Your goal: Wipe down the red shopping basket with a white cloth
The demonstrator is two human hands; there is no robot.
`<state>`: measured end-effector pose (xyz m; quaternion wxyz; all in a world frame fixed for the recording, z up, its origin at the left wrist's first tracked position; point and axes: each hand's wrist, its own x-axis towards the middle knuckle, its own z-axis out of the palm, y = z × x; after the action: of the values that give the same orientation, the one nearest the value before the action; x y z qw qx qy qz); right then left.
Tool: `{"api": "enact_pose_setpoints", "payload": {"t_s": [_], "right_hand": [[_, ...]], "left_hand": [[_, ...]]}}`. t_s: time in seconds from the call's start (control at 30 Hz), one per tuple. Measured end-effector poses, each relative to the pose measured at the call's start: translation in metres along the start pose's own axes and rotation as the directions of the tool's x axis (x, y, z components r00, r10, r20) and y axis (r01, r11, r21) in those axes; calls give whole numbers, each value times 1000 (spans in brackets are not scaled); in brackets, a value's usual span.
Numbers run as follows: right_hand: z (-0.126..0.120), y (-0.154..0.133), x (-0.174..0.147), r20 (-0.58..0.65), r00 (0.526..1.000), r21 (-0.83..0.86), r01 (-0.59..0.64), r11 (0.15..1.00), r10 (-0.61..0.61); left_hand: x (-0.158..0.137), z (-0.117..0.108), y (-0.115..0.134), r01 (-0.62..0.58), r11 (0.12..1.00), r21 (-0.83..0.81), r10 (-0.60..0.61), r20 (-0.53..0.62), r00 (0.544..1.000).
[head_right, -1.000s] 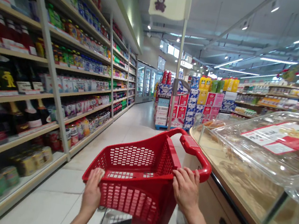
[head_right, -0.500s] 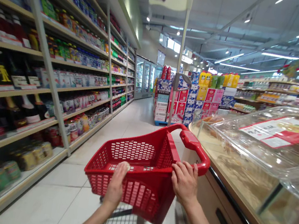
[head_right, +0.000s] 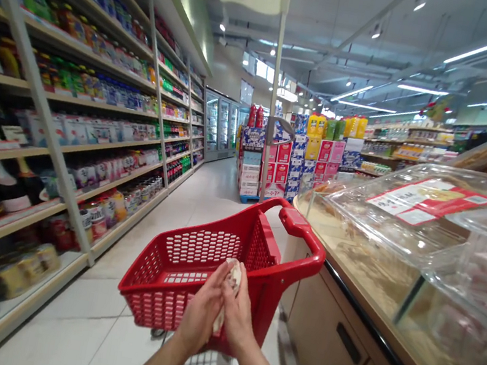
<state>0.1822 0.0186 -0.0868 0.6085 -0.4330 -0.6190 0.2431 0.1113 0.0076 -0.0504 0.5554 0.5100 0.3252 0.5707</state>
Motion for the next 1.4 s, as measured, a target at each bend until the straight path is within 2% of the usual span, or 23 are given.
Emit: {"api": "enact_pose_setpoints", "payload": {"t_s": [0.07, 0.1, 0.17, 0.2, 0.23, 0.3, 0.33, 0.4, 0.43, 0.5, 0.57, 0.6, 0.67, 0.73, 0.8, 0.87, 0.93, 1.03, 1.13, 1.2, 1.27, 1.33, 1.4], "right_hand": [[-10, 0, 12, -84, 996, 17, 5, 1000, -4], [-23, -3, 22, -116, 993, -21, 37, 999, -39], [-64, -11, 44, -143, 975, -204, 141, 969, -172], [-87, -15, 55, -151, 951, -343, 204, 917, -269], [-108, -18, 64, -125, 925, -507, 250, 825, -358], [-134, -19, 74, -69, 905, -737, 237, 634, -419], [-135, -16, 74, -24, 905, -799, 238, 553, -424], [-114, -6, 65, 105, 899, -830, 315, 461, -425], [-95, -1, 57, 200, 885, -809, 391, 439, -420], [-55, 8, 43, 362, 810, -731, 554, 399, -461], [-36, 11, 38, 457, 758, -677, 636, 371, -465], [-40, 10, 40, 470, 753, -672, 644, 366, -461], [-72, 5, 53, 415, 787, -711, 593, 377, -456], [-124, -1, 70, 260, 857, -789, 454, 414, -445], [-170, -7, 84, 106, 894, -839, 316, 443, -436], [-189, -9, 88, 119, 900, -844, 314, 435, -418], [-176, -7, 82, 207, 891, -840, 374, 394, -404], [-121, 1, 64, 290, 860, -834, 442, 329, -420], [-85, 7, 54, 450, 759, -728, 617, 299, -470], [-97, 9, 58, 509, 711, -670, 681, 295, -485], [-130, 9, 70, 451, 752, -706, 630, 323, -481], [-163, 8, 82, 315, 813, -771, 520, 368, -489], [-173, 9, 86, 223, 828, -796, 459, 394, -514]], "left_hand": [[5, -10, 8, 11, 1000, -26, -10, 28, 1000], [8, -21, 10, -2, 1000, 30, 2, 8, 1000], [14, -51, 9, -34, 956, 293, 63, -90, 994], [16, -69, 5, -21, 865, 502, 126, -177, 976], [17, -86, -1, 23, 724, 690, 192, -233, 953], [16, -115, -18, 110, 413, 904, 269, -237, 934], [14, -125, -26, 77, 289, 954, 303, -168, 938], [11, -135, -40, 51, 104, 993, 318, -82, 944], [10, -137, -45, 44, 47, 998, 319, -56, 946], [9, -137, -49, 38, -24, 999, 312, -29, 950], [10, -138, -49, 19, -51, 999, 306, -2, 952], [11, -138, -48, 13, -52, 999, 306, 3, 952], [11, -140, -48, 17, -41, 999, 309, -4, 951], [11, -139, -48, 31, -33, 999, 312, -20, 950], [11, -136, -47, 52, -35, 998, 310, -38, 950], [10, -131, -47, 68, -34, 997, 296, -55, 953], [10, -126, -46, 69, -32, 997, 282, -57, 958], [11, -122, -46, 59, -70, 996, 277, -38, 960], [12, -121, -45, 69, -122, 990, 272, -33, 962], [12, -121, -42, 71, -144, 987, 245, -34, 969], [11, -119, -38, 71, -160, 985, 209, -37, 977], [9, -113, -32, 81, -175, 981, 185, -48, 982], [8, -105, -27, 102, -186, 977, 160, -73, 984]]}}
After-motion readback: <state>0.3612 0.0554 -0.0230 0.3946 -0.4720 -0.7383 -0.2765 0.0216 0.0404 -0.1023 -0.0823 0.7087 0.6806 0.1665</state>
